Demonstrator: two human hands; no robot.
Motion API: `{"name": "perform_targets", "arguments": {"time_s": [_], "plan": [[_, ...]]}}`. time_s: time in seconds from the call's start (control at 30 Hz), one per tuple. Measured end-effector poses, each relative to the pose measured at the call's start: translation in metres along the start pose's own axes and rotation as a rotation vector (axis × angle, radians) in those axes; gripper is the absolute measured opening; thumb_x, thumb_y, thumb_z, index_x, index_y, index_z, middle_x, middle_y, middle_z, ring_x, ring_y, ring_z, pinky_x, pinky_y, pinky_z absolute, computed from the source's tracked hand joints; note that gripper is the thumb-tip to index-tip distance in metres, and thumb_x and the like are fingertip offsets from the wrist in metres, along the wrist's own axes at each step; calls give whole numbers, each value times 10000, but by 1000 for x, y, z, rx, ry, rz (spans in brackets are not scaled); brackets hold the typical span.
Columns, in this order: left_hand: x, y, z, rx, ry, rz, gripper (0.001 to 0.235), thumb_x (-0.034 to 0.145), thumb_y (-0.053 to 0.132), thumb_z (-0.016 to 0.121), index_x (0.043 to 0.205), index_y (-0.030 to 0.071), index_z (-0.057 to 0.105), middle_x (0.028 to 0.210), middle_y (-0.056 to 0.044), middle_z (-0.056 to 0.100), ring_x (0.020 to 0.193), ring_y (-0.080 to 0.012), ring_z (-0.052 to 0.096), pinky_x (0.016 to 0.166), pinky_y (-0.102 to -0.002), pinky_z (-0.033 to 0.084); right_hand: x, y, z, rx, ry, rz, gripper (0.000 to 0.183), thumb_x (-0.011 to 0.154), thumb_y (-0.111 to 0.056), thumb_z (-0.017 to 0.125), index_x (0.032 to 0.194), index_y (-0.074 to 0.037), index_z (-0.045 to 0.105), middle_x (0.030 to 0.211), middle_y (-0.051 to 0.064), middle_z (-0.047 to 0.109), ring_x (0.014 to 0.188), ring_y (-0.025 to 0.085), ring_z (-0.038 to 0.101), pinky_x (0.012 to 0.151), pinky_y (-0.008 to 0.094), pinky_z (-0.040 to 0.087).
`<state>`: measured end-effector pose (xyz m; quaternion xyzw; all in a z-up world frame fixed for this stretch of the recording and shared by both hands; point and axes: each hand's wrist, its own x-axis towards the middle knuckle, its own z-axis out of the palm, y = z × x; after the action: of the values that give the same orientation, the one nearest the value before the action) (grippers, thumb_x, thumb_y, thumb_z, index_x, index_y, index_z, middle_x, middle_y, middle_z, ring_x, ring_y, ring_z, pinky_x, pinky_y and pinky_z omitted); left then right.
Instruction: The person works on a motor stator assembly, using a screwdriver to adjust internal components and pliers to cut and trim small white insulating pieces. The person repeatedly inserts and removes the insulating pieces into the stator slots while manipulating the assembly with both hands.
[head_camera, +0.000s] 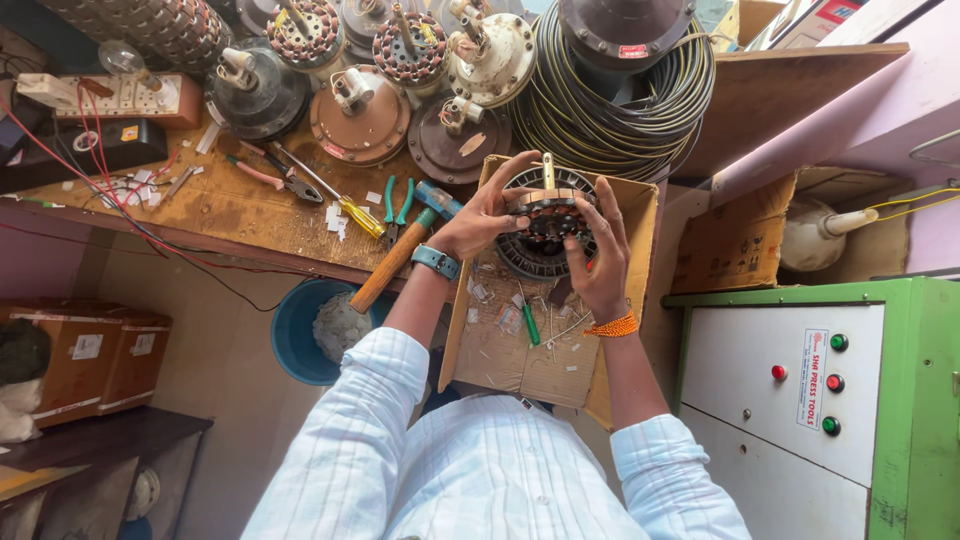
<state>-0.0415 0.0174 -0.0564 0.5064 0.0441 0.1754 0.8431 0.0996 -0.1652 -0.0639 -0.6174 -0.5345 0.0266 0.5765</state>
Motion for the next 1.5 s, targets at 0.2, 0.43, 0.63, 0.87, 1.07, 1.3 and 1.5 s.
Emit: {"name": "perform_targets", "arguments": {"time_s": [0.2,0.43,0.63,0.87,1.07,1.3,1.5], "plan": [[2,4,20,618,20,277,860,854,46,847,1586,130,403,1546,-98,521,1385,-215,555,1223,-402,400,-6,17,5,-54,21,-21,440,1035,-159,664,1467,-148,581,1670,147,363,1549,354,397,1274,465,402],[12,4,59,833,359,255,679,793,-26,777,1415,154,573,1065,-75,721,978,-195,720,905,-361,588,-9,18,8,-18,47,50,468,983,-32,663,1435,-138,606,1645,139,409,1522,343,440,1268,465,416],[12,20,72,1003,387,277,510,807,22,780,1278,161,640,1088,-93,752,1009,-258,737,875,-386,583,-1,5,12,-26,100,64,418,914,104,580,1288,-64,660,1554,149,473,1478,340,470,1259,457,417],[16,28,75,1123,355,122,432,820,58,759,1233,147,666,1045,-70,736,996,-297,716,855,-421,556,26,-8,22,180,203,275,262,808,180,440,934,-14,563,1439,129,549,1385,290,514,1238,445,412],[18,19,67,1076,337,287,332,791,36,760,1103,124,684,1129,-61,733,1091,-295,687,929,-409,538,30,-12,30,282,211,308,250,841,193,411,869,-22,534,1492,140,556,1416,273,511,1171,390,479],[19,9,57,1021,336,263,327,793,24,755,1104,119,725,1115,-60,747,1065,-292,695,923,-401,542,31,-13,29,124,150,202,263,836,237,425,911,-3,504,1520,176,571,1398,307,543,1188,403,470],[15,22,40,949,104,177,525,803,93,825,1299,147,662,1144,-62,711,1094,-279,678,982,-419,534,24,-21,25,-143,32,-1,306,812,178,494,1039,-21,449,1523,201,499,1385,379,480,1186,461,388]]}}
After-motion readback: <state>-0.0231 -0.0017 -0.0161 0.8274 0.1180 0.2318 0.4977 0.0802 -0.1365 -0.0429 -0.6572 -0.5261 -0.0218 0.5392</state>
